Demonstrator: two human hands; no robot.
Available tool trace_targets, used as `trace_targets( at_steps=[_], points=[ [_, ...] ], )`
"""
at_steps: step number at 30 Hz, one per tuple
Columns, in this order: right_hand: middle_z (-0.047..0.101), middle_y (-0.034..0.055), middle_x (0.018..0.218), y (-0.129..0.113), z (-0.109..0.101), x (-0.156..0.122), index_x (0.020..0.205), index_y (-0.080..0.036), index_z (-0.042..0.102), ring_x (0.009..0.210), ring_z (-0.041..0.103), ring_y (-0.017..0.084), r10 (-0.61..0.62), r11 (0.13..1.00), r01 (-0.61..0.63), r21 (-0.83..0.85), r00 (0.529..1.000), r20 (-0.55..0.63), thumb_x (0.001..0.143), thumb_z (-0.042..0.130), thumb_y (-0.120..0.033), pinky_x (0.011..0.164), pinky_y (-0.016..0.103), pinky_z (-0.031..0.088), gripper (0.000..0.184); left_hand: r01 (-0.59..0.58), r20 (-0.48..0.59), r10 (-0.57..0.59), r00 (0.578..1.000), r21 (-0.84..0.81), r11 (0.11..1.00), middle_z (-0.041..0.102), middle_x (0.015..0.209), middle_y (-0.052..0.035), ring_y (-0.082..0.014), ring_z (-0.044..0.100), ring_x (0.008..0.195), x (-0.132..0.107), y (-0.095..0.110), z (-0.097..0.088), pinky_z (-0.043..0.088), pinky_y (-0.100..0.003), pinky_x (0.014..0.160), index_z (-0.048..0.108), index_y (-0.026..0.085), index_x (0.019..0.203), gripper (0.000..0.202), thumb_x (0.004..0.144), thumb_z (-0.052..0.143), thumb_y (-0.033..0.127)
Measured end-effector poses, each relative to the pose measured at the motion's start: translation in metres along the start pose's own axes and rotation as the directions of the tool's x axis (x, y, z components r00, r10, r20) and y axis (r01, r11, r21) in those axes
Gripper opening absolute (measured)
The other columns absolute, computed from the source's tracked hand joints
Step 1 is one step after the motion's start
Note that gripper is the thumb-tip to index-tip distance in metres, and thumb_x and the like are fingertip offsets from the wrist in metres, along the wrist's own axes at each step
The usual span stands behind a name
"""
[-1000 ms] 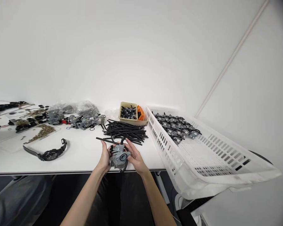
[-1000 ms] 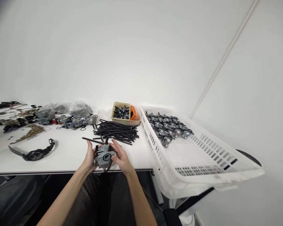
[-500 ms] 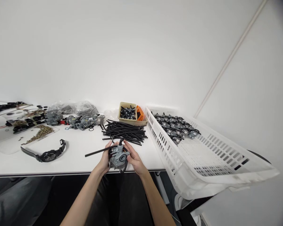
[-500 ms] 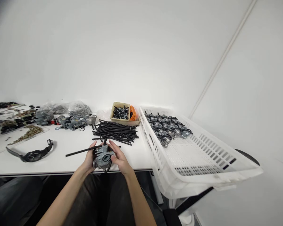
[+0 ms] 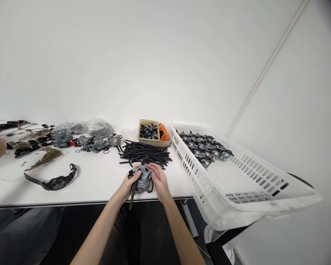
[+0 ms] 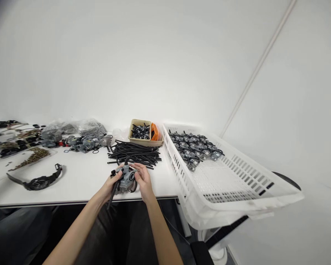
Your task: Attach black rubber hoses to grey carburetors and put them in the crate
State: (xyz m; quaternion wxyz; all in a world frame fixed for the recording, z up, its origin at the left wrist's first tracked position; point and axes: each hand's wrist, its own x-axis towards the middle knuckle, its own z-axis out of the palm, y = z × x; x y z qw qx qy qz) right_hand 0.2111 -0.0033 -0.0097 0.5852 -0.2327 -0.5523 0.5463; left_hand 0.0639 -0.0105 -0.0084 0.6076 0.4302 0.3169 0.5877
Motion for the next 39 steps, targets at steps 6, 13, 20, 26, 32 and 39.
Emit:
trace_targets(
  at_steps=[6, 13, 20, 26, 32, 39],
  points=[
    [0.061, 0.0054, 0.104, 0.005, -0.003, 0.001, 0.103, -0.023, 0.060, 0.103, 0.055, 0.019, -0.113, 0.990, 0.094, -0.106, 0.975, -0.193, 0.086, 0.057, -0.036, 0.093, 0.035, 0.041, 0.022, -0.141, -0.163, 0.168, 0.972, 0.166, 0.976, 0.064, 0.099, -0.0065, -0.0224, 0.060, 0.089, 0.000, 0.001, 0.002, 0.047, -0.036, 0.080, 0.057, 0.021, 0.108, 0.048, 0.070, 0.070, 0.047],
    [0.058, 0.0021, 0.082, -0.005, 0.010, -0.005, 0.083, -0.021, 0.068, 0.079, 0.054, 0.016, -0.146, 0.809, 0.181, -0.559, 0.984, 0.106, 0.076, 0.069, -0.032, 0.069, 0.028, 0.042, 0.013, -0.200, -0.510, 0.468, 0.722, 0.494, 0.846, 0.058, 0.102, -0.0044, -0.0215, 0.056, 0.098, 0.001, 0.004, 0.006, 0.041, -0.035, 0.091, 0.055, 0.022, 0.103, 0.046, 0.068, 0.071, 0.047],
    [0.054, 0.0046, 0.088, 0.002, 0.016, -0.009, 0.091, -0.022, 0.069, 0.068, 0.052, 0.014, -0.165, 0.742, 0.197, -0.641, 0.980, 0.110, 0.083, 0.060, -0.022, 0.063, 0.028, 0.045, 0.012, -0.161, -0.500, 0.462, 0.733, 0.531, 0.832, 0.059, 0.104, -0.0055, -0.0224, 0.054, 0.101, -0.002, 0.004, 0.006, 0.039, -0.033, 0.092, 0.054, 0.022, 0.103, 0.042, 0.074, 0.064, 0.050],
    [0.053, 0.0074, 0.095, 0.003, 0.015, -0.010, 0.092, -0.022, 0.065, 0.091, 0.056, 0.020, -0.300, 0.695, 0.279, -0.663, 0.950, 0.087, 0.085, 0.049, -0.011, 0.082, 0.033, 0.046, 0.020, -0.175, -0.466, 0.480, 0.743, 0.557, 0.812, 0.060, 0.106, -0.0066, -0.0231, 0.053, 0.104, -0.002, 0.002, 0.004, 0.037, -0.032, 0.093, 0.055, 0.022, 0.100, 0.037, 0.078, 0.058, 0.052],
    [0.058, 0.0062, 0.090, 0.004, 0.015, -0.009, 0.090, -0.022, 0.065, 0.088, 0.058, 0.019, -0.285, 0.737, 0.257, -0.626, 0.957, 0.056, 0.084, 0.047, -0.010, 0.076, 0.031, 0.049, 0.022, -0.191, -0.389, 0.491, 0.780, 0.598, 0.778, 0.060, 0.103, -0.0065, -0.0224, 0.054, 0.101, -0.003, 0.003, 0.001, 0.039, -0.031, 0.090, 0.055, 0.022, 0.099, 0.035, 0.082, 0.053, 0.052],
    [0.063, 0.0046, 0.078, 0.006, 0.016, -0.009, 0.081, -0.023, 0.067, 0.082, 0.056, 0.022, -0.322, 0.686, 0.197, -0.701, 0.945, -0.050, 0.082, 0.050, -0.010, 0.075, 0.035, 0.046, 0.021, -0.233, -0.357, 0.480, 0.801, 0.554, 0.800, 0.062, 0.092, -0.0042, -0.0205, 0.055, 0.089, -0.003, 0.002, 0.001, 0.040, -0.028, 0.081, 0.058, 0.021, 0.095, 0.035, 0.082, 0.052, 0.053]
  ],
)
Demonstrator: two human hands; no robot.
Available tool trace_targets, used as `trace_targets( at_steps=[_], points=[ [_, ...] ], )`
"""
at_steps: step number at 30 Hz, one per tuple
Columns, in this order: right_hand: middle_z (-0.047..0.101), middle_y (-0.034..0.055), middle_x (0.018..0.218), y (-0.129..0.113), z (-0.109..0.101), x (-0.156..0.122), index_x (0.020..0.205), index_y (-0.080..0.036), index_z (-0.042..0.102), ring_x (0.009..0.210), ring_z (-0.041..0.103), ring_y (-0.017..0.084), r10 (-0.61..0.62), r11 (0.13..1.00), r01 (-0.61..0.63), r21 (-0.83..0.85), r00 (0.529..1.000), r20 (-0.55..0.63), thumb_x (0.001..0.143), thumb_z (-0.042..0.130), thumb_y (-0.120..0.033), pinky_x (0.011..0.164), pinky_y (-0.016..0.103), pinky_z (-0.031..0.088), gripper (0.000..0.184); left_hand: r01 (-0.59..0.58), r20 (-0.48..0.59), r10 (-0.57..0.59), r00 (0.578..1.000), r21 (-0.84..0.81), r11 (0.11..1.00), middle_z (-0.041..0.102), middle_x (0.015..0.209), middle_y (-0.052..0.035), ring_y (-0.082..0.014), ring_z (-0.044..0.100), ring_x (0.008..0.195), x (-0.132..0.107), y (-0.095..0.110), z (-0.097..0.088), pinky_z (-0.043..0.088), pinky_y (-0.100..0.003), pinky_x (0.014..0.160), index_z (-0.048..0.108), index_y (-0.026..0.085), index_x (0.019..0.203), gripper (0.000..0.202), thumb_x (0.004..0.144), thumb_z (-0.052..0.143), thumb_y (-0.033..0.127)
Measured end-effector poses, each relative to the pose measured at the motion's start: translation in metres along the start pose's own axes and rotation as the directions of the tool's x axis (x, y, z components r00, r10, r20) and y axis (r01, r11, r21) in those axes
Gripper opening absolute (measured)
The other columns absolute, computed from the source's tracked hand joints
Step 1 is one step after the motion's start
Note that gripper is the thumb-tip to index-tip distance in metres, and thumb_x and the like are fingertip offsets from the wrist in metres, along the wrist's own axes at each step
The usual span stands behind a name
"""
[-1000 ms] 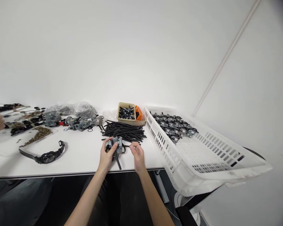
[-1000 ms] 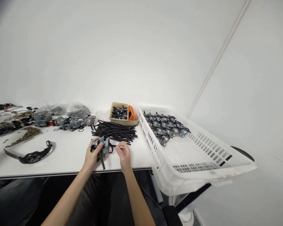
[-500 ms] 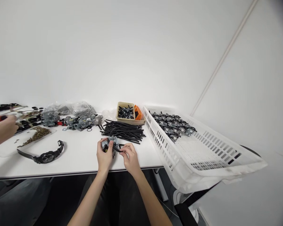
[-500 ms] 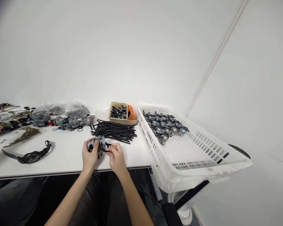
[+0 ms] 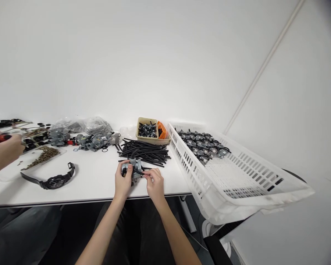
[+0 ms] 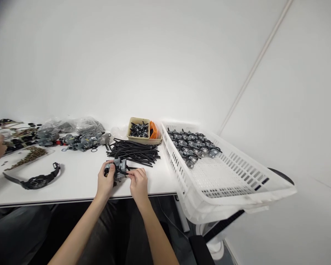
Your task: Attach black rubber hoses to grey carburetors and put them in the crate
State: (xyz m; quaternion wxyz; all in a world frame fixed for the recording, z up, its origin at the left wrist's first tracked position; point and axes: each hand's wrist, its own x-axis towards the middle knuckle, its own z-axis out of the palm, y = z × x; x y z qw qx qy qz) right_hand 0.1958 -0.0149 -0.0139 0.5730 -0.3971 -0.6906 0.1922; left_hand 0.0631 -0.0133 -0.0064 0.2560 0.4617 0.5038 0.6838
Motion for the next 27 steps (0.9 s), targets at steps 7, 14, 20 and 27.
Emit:
trace_targets(
  at_steps=[7, 14, 20, 27],
  points=[
    [0.064, 0.0046, 0.077, -0.001, 0.003, 0.000, 0.073, -0.023, 0.063, 0.084, 0.053, 0.023, 0.016, 0.998, -0.018, -0.065, 0.999, -0.029, 0.079, 0.050, -0.006, 0.075, 0.037, 0.044, 0.022, 0.051, 0.001, -0.051, 0.999, -0.042, 0.998, 0.063, 0.090, -0.0047, -0.0203, 0.057, 0.084, 0.002, -0.002, 0.001, 0.043, -0.028, 0.076, 0.061, 0.020, 0.096, 0.041, 0.080, 0.053, 0.057],
    [0.060, 0.0058, 0.087, 0.002, 0.001, 0.002, 0.072, -0.022, 0.062, 0.088, 0.056, 0.021, 0.049, 0.998, -0.049, 0.035, 0.999, -0.008, 0.080, 0.050, -0.008, 0.079, 0.035, 0.049, 0.020, 0.138, 0.055, -0.132, 0.990, -0.147, 0.979, 0.065, 0.099, -0.0044, -0.0199, 0.058, 0.094, 0.004, -0.002, 0.001, 0.042, -0.028, 0.083, 0.062, 0.020, 0.099, 0.040, 0.072, 0.066, 0.050],
    [0.060, 0.0086, 0.110, 0.001, 0.002, 0.001, 0.077, -0.021, 0.062, 0.100, 0.060, 0.021, 0.106, 0.976, -0.112, 0.186, 0.994, 0.040, 0.082, 0.046, -0.011, 0.085, 0.036, 0.053, 0.019, 0.174, 0.052, -0.167, 0.985, -0.189, 0.966, 0.065, 0.099, -0.0027, -0.0186, 0.059, 0.091, 0.004, -0.003, 0.002, 0.042, -0.027, 0.082, 0.061, 0.021, 0.099, 0.039, 0.072, 0.067, 0.049],
    [0.064, 0.0078, 0.108, 0.010, 0.008, 0.002, 0.075, -0.020, 0.059, 0.091, 0.065, 0.019, 0.200, 0.938, -0.212, 0.273, 0.977, 0.069, 0.077, 0.050, -0.012, 0.082, 0.033, 0.055, 0.012, 0.195, 0.036, -0.191, 0.981, -0.183, 0.964, 0.065, 0.100, -0.0034, -0.0195, 0.060, 0.091, 0.003, -0.006, 0.002, 0.044, -0.028, 0.079, 0.061, 0.022, 0.103, 0.044, 0.071, 0.066, 0.052]
  ],
)
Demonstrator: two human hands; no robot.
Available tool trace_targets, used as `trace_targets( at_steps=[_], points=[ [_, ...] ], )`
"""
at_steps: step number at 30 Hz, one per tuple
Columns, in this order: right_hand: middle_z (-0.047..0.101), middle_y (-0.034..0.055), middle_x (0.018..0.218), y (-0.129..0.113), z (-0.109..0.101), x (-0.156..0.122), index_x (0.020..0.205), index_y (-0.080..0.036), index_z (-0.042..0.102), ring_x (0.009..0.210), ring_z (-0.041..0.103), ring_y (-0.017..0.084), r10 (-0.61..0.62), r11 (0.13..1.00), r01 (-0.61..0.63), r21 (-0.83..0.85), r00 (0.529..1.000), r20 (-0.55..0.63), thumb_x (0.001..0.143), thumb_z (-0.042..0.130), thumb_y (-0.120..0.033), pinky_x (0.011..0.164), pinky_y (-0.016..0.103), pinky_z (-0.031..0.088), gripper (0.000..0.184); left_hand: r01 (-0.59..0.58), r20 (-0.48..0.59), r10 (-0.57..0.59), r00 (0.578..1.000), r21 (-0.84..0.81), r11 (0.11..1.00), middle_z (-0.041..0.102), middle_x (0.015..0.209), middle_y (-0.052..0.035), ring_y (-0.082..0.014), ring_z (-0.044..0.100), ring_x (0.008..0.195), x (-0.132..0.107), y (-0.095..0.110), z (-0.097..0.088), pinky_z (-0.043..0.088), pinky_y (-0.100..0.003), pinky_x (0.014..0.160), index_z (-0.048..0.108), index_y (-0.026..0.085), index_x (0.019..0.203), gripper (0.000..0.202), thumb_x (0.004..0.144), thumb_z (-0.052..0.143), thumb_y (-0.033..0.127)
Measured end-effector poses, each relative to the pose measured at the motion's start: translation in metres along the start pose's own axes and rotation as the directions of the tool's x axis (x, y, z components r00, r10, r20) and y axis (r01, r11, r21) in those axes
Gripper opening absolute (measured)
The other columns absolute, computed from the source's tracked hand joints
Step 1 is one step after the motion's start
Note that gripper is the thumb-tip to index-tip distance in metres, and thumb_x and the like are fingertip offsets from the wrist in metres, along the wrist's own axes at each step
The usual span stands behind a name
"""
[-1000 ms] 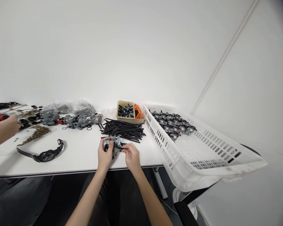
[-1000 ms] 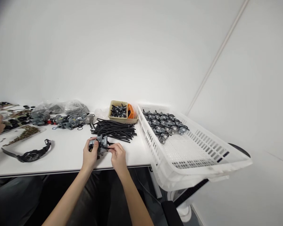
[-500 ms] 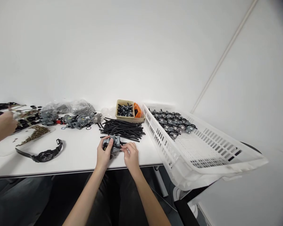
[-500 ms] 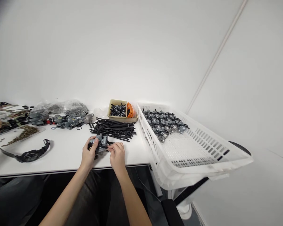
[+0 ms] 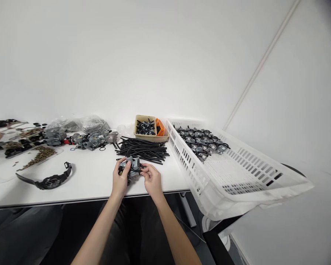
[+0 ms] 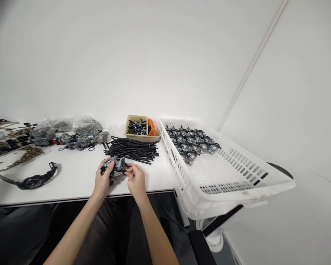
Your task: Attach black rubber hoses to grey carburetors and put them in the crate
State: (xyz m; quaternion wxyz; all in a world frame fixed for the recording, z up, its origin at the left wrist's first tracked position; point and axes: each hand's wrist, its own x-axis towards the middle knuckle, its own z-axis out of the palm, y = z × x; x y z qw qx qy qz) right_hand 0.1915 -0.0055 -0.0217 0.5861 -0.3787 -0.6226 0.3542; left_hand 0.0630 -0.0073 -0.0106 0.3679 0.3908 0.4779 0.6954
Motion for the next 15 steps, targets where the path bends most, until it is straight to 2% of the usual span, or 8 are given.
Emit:
trace_targets(
  at_steps=[7, 11, 13, 15],
  points=[
    [0.065, 0.0077, 0.104, 0.002, 0.002, 0.002, 0.074, -0.020, 0.058, 0.091, 0.065, 0.020, 0.025, 0.999, -0.026, -0.022, 0.998, -0.052, 0.075, 0.051, -0.012, 0.080, 0.033, 0.054, 0.011, -0.008, 0.007, 0.008, 1.000, -0.003, 1.000, 0.068, 0.099, -0.0052, -0.0246, 0.062, 0.092, -0.004, 0.009, 0.003, 0.049, -0.033, 0.078, 0.061, 0.022, 0.103, 0.050, 0.066, 0.068, 0.054],
    [0.066, 0.0078, 0.099, 0.002, 0.003, 0.005, 0.071, -0.019, 0.057, 0.082, 0.066, 0.018, 0.068, 0.998, -0.068, 0.007, 0.992, -0.104, 0.073, 0.054, -0.012, 0.076, 0.032, 0.054, 0.008, -0.019, -0.002, 0.019, 1.000, 0.002, 1.000, 0.069, 0.094, -0.0033, -0.0277, 0.062, 0.095, -0.003, 0.012, 0.005, 0.051, -0.036, 0.076, 0.062, 0.024, 0.100, 0.044, 0.066, 0.069, 0.051],
    [0.066, 0.0084, 0.098, 0.000, 0.001, 0.005, 0.069, -0.018, 0.056, 0.081, 0.066, 0.018, 0.084, 0.996, -0.080, 0.050, 0.992, -0.093, 0.072, 0.057, -0.014, 0.075, 0.032, 0.054, 0.005, -0.007, -0.005, 0.007, 1.000, -0.021, 1.000, 0.069, 0.090, -0.0026, -0.0285, 0.063, 0.095, -0.002, 0.012, 0.006, 0.052, -0.037, 0.075, 0.063, 0.026, 0.099, 0.040, 0.066, 0.068, 0.049],
    [0.066, 0.0092, 0.100, -0.005, -0.003, 0.005, 0.070, -0.018, 0.058, 0.085, 0.066, 0.020, 0.079, 0.990, -0.075, 0.116, 0.996, -0.031, 0.073, 0.062, -0.019, 0.077, 0.033, 0.054, 0.004, 0.018, 0.005, -0.018, 1.000, -0.071, 0.997, 0.069, 0.088, -0.0031, -0.0298, 0.064, 0.095, 0.000, 0.011, 0.005, 0.054, -0.039, 0.074, 0.063, 0.025, 0.099, 0.040, 0.067, 0.067, 0.049]
  ],
)
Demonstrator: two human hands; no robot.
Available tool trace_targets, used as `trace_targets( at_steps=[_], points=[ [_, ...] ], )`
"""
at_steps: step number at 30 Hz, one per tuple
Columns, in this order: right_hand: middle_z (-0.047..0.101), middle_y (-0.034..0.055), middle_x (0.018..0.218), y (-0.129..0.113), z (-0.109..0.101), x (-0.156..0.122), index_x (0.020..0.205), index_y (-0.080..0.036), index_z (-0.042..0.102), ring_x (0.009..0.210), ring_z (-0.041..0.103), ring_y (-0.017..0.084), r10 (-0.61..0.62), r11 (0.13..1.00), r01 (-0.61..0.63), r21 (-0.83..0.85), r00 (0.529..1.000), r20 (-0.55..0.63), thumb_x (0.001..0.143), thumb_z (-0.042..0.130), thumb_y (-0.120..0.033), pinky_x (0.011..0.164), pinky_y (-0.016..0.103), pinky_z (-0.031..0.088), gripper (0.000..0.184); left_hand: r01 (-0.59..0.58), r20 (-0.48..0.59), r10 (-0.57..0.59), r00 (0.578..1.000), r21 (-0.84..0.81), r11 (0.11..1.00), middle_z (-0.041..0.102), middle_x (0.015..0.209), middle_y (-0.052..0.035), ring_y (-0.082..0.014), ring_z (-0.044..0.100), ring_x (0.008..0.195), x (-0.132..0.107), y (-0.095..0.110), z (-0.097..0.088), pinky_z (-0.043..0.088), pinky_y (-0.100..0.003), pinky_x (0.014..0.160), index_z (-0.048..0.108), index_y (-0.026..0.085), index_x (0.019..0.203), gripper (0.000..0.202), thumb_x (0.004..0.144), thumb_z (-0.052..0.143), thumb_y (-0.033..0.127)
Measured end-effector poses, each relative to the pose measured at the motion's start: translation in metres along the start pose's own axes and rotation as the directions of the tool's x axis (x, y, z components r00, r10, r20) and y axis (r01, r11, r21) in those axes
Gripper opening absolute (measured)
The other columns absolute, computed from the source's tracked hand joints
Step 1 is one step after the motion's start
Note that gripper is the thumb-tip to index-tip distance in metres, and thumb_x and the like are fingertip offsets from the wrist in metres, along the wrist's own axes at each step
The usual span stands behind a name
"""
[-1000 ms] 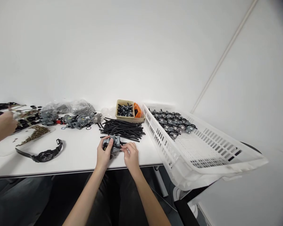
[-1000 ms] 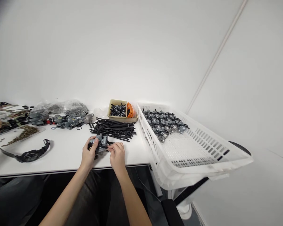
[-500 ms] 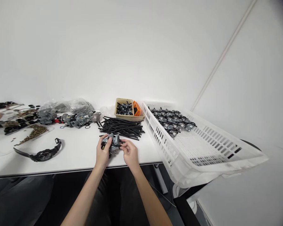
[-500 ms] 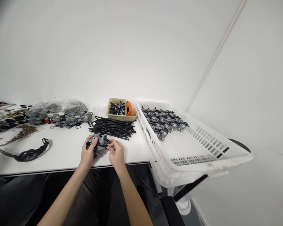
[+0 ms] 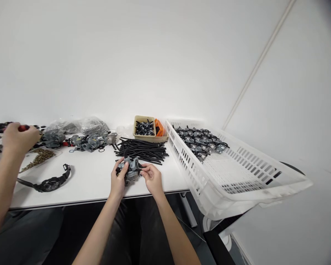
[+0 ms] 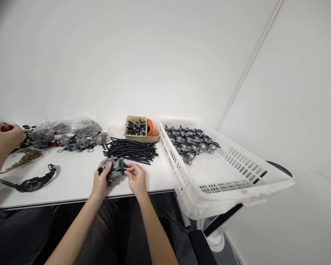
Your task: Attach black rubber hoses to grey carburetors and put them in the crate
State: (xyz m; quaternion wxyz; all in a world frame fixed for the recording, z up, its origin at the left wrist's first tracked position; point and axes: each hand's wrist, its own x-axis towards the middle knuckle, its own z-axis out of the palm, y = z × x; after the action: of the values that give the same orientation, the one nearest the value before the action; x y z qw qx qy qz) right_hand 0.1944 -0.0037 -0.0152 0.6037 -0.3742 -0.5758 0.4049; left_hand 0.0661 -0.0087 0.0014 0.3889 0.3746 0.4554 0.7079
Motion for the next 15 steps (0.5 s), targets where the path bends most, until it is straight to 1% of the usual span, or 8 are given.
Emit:
trace_targets(
  at_steps=[1, 3, 5, 7, 8, 10, 12, 15],
  points=[
    [0.066, 0.0095, 0.103, -0.004, -0.003, -0.001, 0.073, -0.018, 0.060, 0.087, 0.066, 0.020, -0.002, 0.999, 0.000, 0.041, 0.999, 0.045, 0.073, 0.064, -0.022, 0.079, 0.033, 0.053, 0.006, 0.014, 0.006, -0.014, 1.000, -0.027, 1.000, 0.070, 0.088, -0.0034, -0.0307, 0.064, 0.095, 0.001, 0.000, -0.001, 0.054, -0.039, 0.073, 0.064, 0.025, 0.100, 0.040, 0.067, 0.066, 0.049],
    [0.065, 0.0097, 0.109, -0.013, -0.008, -0.004, 0.086, -0.019, 0.063, 0.092, 0.066, 0.021, -0.003, 0.991, -0.011, 0.133, 0.994, 0.108, 0.074, 0.067, -0.028, 0.083, 0.035, 0.053, 0.016, 0.053, 0.016, -0.051, 0.999, -0.085, 0.995, 0.070, 0.088, -0.0032, -0.0318, 0.064, 0.097, 0.001, 0.000, -0.004, 0.055, -0.040, 0.071, 0.064, 0.026, 0.100, 0.039, 0.069, 0.064, 0.049],
    [0.064, 0.0093, 0.116, -0.022, -0.012, -0.006, 0.100, -0.021, 0.063, 0.095, 0.066, 0.022, 0.005, 0.978, -0.027, 0.206, 0.994, 0.106, 0.076, 0.067, -0.032, 0.085, 0.037, 0.051, 0.026, 0.127, 0.044, -0.121, 0.992, -0.158, 0.979, 0.071, 0.089, -0.0021, -0.0309, 0.063, 0.099, 0.002, 0.002, -0.008, 0.055, -0.039, 0.070, 0.064, 0.025, 0.101, 0.036, 0.073, 0.059, 0.048],
    [0.064, 0.0090, 0.117, -0.026, -0.014, -0.007, 0.104, -0.021, 0.062, 0.096, 0.066, 0.022, 0.021, 0.971, -0.035, 0.235, 0.998, 0.061, 0.077, 0.067, -0.034, 0.087, 0.038, 0.050, 0.030, 0.213, 0.087, -0.198, 0.976, -0.240, 0.947, 0.071, 0.091, -0.0014, -0.0289, 0.063, 0.100, 0.003, 0.005, -0.012, 0.055, -0.036, 0.071, 0.063, 0.022, 0.101, 0.036, 0.076, 0.054, 0.046],
    [0.064, 0.0090, 0.117, -0.026, -0.014, -0.006, 0.100, -0.021, 0.064, 0.096, 0.066, 0.022, 0.030, 0.971, -0.038, 0.236, 0.999, 0.038, 0.077, 0.068, -0.034, 0.087, 0.037, 0.050, 0.027, 0.244, 0.107, -0.223, 0.969, -0.265, 0.933, 0.072, 0.093, -0.0013, -0.0282, 0.063, 0.100, 0.002, 0.006, -0.013, 0.055, -0.035, 0.072, 0.063, 0.021, 0.101, 0.036, 0.078, 0.051, 0.045],
    [0.066, 0.0086, 0.112, -0.021, -0.013, -0.004, 0.082, -0.019, 0.066, 0.093, 0.066, 0.022, 0.047, 0.970, -0.046, 0.240, 0.999, 0.000, 0.073, 0.071, -0.034, 0.086, 0.036, 0.049, 0.018, 0.289, 0.146, -0.256, 0.956, -0.290, 0.912, 0.072, 0.094, -0.0004, -0.0279, 0.063, 0.101, 0.001, 0.011, -0.016, 0.055, -0.035, 0.072, 0.062, 0.020, 0.101, 0.037, 0.080, 0.046, 0.046],
    [0.070, 0.0072, 0.097, -0.014, -0.012, -0.002, 0.067, -0.018, 0.061, 0.087, 0.067, 0.021, 0.064, 0.969, -0.050, 0.242, 0.997, -0.053, 0.070, 0.074, -0.033, 0.083, 0.035, 0.050, 0.020, 0.337, 0.204, -0.287, 0.936, -0.288, 0.896, 0.072, 0.094, 0.0003, -0.0291, 0.063, 0.101, 0.000, 0.017, -0.018, 0.055, -0.036, 0.070, 0.062, 0.020, 0.100, 0.040, 0.082, 0.041, 0.048],
    [0.071, 0.0046, 0.074, -0.008, -0.011, 0.000, 0.063, -0.018, 0.058, 0.078, 0.068, 0.021, 0.097, 0.973, -0.072, 0.220, 0.990, -0.104, 0.069, 0.075, -0.034, 0.079, 0.035, 0.050, 0.024, 0.425, 0.309, -0.343, 0.887, -0.252, 0.870, 0.072, 0.094, -0.0039, -0.0307, 0.063, 0.098, -0.003, 0.024, -0.020, 0.056, -0.037, 0.067, 0.062, 0.016, 0.102, 0.048, 0.082, 0.037, 0.051]
  ],
)
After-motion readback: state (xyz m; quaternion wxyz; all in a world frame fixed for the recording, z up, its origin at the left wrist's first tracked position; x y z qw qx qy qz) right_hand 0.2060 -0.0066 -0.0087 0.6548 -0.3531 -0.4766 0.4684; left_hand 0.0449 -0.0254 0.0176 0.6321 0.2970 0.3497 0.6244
